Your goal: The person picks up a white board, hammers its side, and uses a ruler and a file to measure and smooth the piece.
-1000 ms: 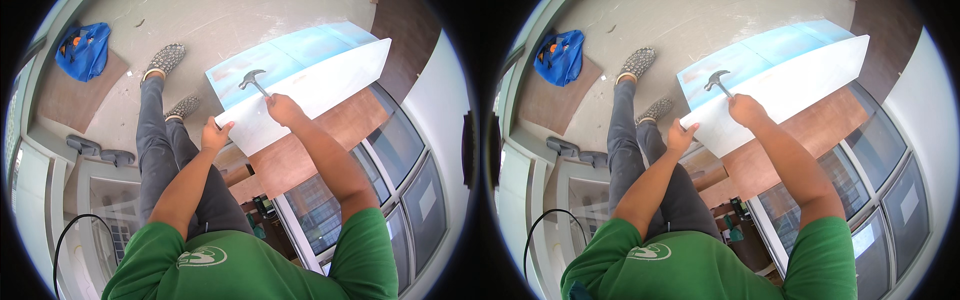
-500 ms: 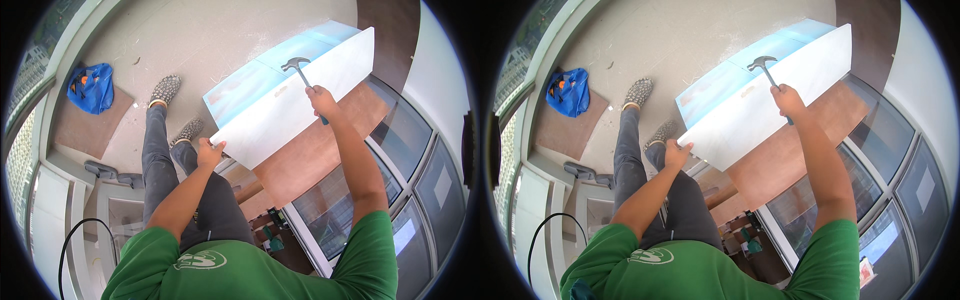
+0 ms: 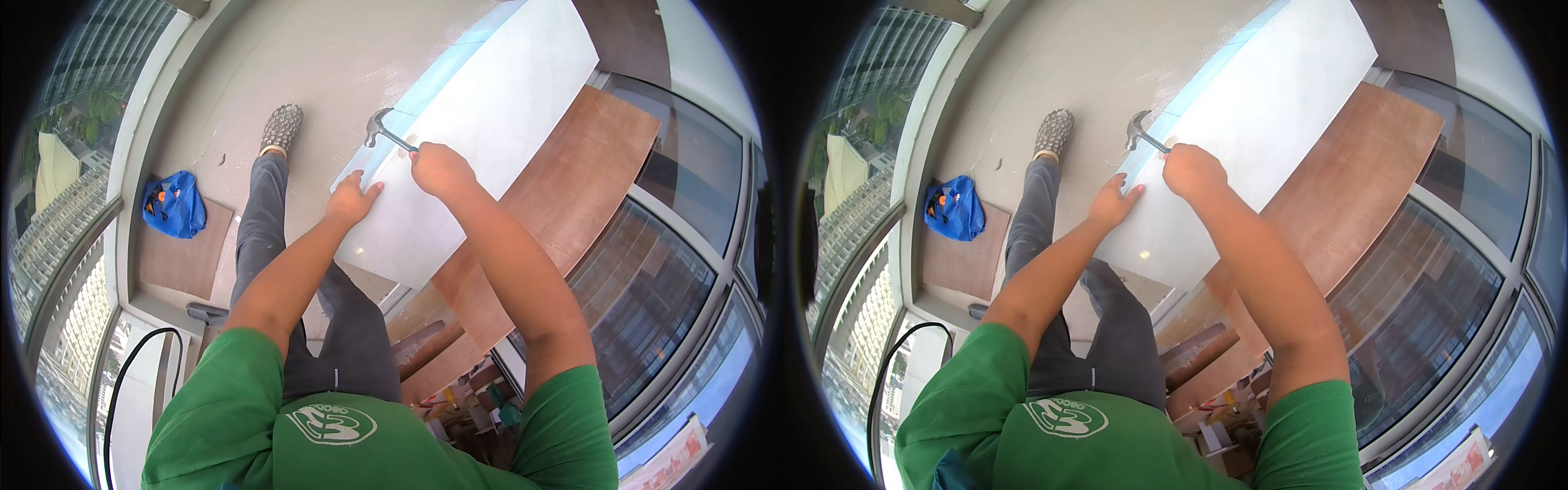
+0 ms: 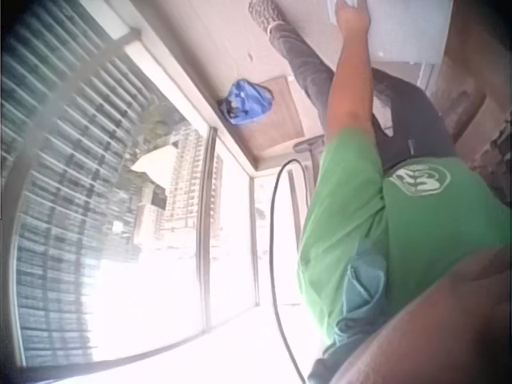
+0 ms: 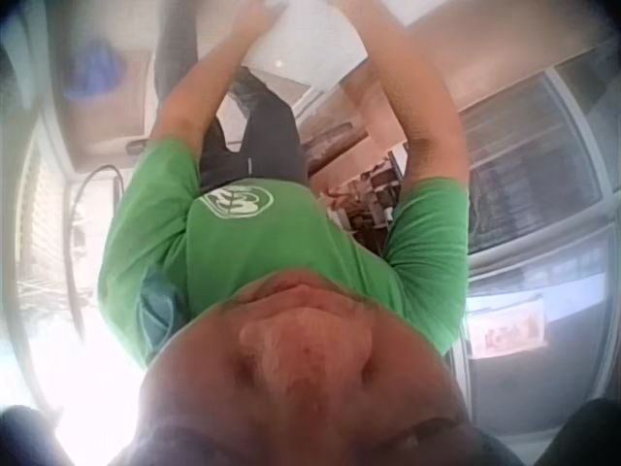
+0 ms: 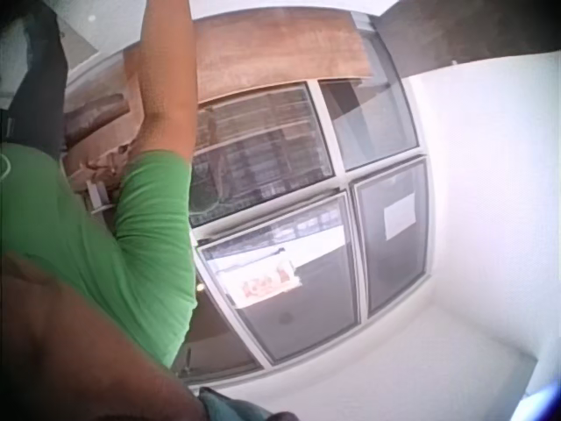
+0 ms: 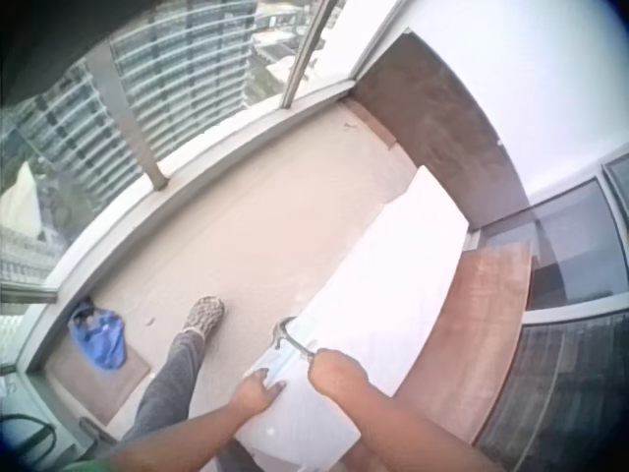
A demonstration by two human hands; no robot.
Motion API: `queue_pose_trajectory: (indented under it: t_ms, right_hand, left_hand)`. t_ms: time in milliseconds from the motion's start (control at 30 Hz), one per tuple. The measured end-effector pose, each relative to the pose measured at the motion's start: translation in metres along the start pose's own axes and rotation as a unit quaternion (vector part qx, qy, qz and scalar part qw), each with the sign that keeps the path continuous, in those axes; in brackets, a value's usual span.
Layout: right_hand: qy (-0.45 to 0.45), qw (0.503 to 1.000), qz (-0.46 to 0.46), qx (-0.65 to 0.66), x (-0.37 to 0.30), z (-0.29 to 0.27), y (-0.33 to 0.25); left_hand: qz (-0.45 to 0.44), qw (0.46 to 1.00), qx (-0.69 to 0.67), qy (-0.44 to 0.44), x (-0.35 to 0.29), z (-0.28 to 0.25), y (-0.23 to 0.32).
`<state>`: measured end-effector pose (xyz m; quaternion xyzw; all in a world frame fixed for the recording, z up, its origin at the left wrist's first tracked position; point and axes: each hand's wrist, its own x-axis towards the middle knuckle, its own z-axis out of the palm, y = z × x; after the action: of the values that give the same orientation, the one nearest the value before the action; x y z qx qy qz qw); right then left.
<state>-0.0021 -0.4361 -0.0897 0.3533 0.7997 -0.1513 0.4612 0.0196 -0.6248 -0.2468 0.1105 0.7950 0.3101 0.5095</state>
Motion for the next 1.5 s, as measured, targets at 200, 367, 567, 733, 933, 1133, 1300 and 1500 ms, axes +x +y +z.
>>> queue_pose_trajectory:
  t_ms: [200, 367, 567, 733, 933, 1133, 1300, 1500]
  right_hand:
    - [-0.042, 0.999, 0.017, 0.013, 0.046, -0.001, 0.006]
    - [-0.063, 0.998, 0.015, -0.024, 0.08, -0.026, 0.025]
    - [-0.062, 0.994, 0.047, -0.074, 0.133, -0.1, 0.051]
    - [-0.023, 0.987, 0.086, -0.137, 0.182, -0.156, 0.076]
    - [0.035, 0.965, 0.101, -0.238, 0.229, -0.199, 0.136]
    - [0.084, 0.968, 0.088, -0.22, 0.237, -0.213, 0.175]
    - [0.119, 0.985, 0.087, -0.092, 0.237, -0.198, 0.181]
    - [0.226, 0.913, 0.164, 0.298, 0.204, -0.149, 0.168]
  left_hand:
    - [0.116, 0.992, 0.056, -0.016, 0.026, 0.009, 0.019]
    - [0.181, 0.981, 0.076, -0.005, 0.029, 0.02, 0.0]
    - [0.164, 0.982, 0.094, -0.002, 0.029, 0.019, 0.001]
    - [0.162, 0.984, 0.075, 0.002, 0.029, 0.017, 0.005]
    - [0.157, 0.985, 0.07, -0.025, 0.032, 0.014, 0.006]
    - [0.158, 0.985, 0.065, -0.013, 0.031, 0.019, 0.002]
    - [0.176, 0.983, 0.05, -0.031, 0.036, 0.017, 0.003]
    - [0.214, 0.974, -0.067, -0.021, 0.082, 0.013, 0.071]
